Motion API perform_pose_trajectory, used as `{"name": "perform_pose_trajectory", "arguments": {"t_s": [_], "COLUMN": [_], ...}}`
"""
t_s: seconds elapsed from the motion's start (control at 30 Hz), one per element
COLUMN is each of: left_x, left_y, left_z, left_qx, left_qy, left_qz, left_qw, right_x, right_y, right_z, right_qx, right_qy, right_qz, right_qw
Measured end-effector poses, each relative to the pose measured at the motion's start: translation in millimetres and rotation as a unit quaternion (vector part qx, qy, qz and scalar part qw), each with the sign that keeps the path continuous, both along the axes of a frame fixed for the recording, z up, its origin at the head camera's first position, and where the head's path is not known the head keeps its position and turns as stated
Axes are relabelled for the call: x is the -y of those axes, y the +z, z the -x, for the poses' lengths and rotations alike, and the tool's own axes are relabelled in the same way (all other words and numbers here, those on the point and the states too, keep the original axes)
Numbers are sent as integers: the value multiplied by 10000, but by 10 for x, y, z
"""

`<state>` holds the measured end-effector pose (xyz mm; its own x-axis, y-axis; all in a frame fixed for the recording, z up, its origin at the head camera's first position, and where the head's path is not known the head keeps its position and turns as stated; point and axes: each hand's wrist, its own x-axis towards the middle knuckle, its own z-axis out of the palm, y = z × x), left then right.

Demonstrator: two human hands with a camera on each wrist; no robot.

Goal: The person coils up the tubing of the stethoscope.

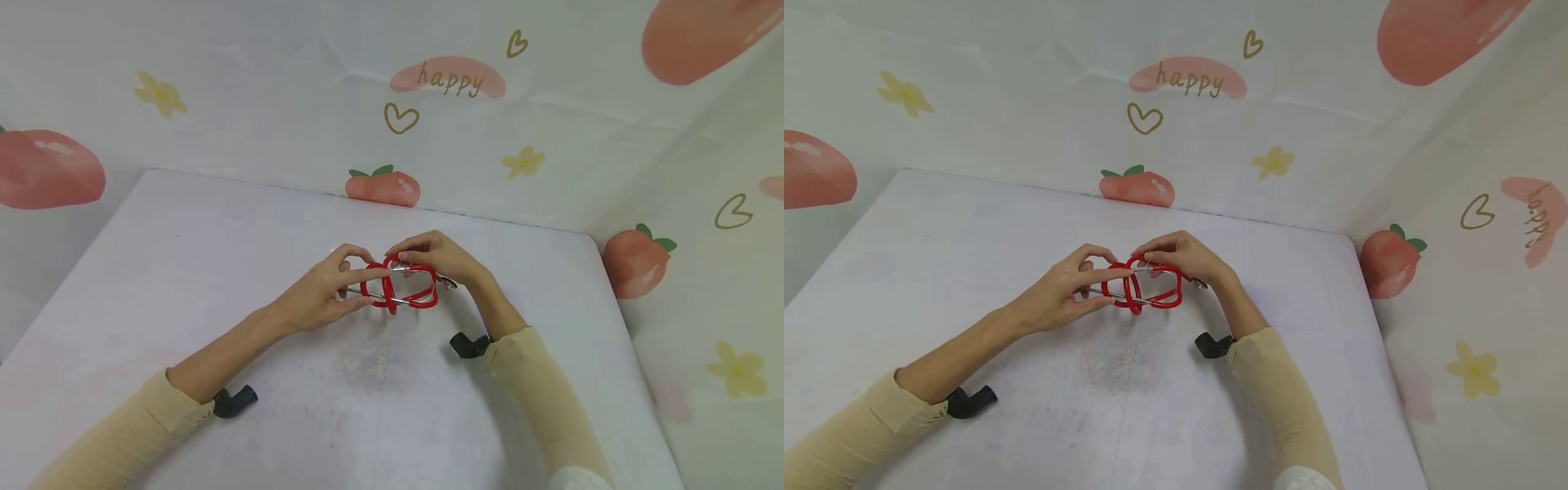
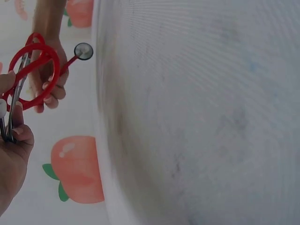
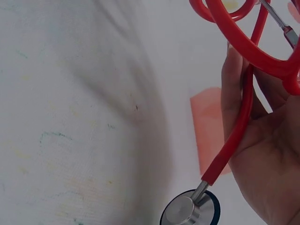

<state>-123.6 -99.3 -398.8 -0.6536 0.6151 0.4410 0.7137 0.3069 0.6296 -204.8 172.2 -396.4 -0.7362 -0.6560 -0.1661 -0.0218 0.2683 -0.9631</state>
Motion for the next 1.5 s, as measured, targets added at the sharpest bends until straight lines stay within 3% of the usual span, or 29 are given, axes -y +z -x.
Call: {"name": "perform_pose_trajectory", "arguments": {"t_s": [0.23,0.43,0.7,0.93,1.23,1.37,1.5], "left_x": [-24,-46,-49,-39,-52,-51,-37], "left_y": [8,28,42,79,74,87,92], "left_z": [-22,-32,-16,-6,-10,4,24], "left_qx": [144,72,133,410,622,538,392], "left_qy": [42,49,256,435,576,481,284], "left_qz": [-112,-349,-663,-665,-296,-291,-448], "left_qw": [9998,9994,9974,9960,9960,9970,9978], "right_x": [-25,-2,-24,-22,13,19,28], "right_y": [-53,-80,-131,-189,-224,-227,-230], "right_z": [-33,-67,-81,-113,-137,-146,-152], "right_qx": [203,281,512,11,-229,-332,-714], "right_qy": [-33,-56,-194,-78,91,132,141], "right_qz": [-65,170,270,470,641,643,460], "right_qw": [9998,9994,9981,9989,9976,9973,9963]}}
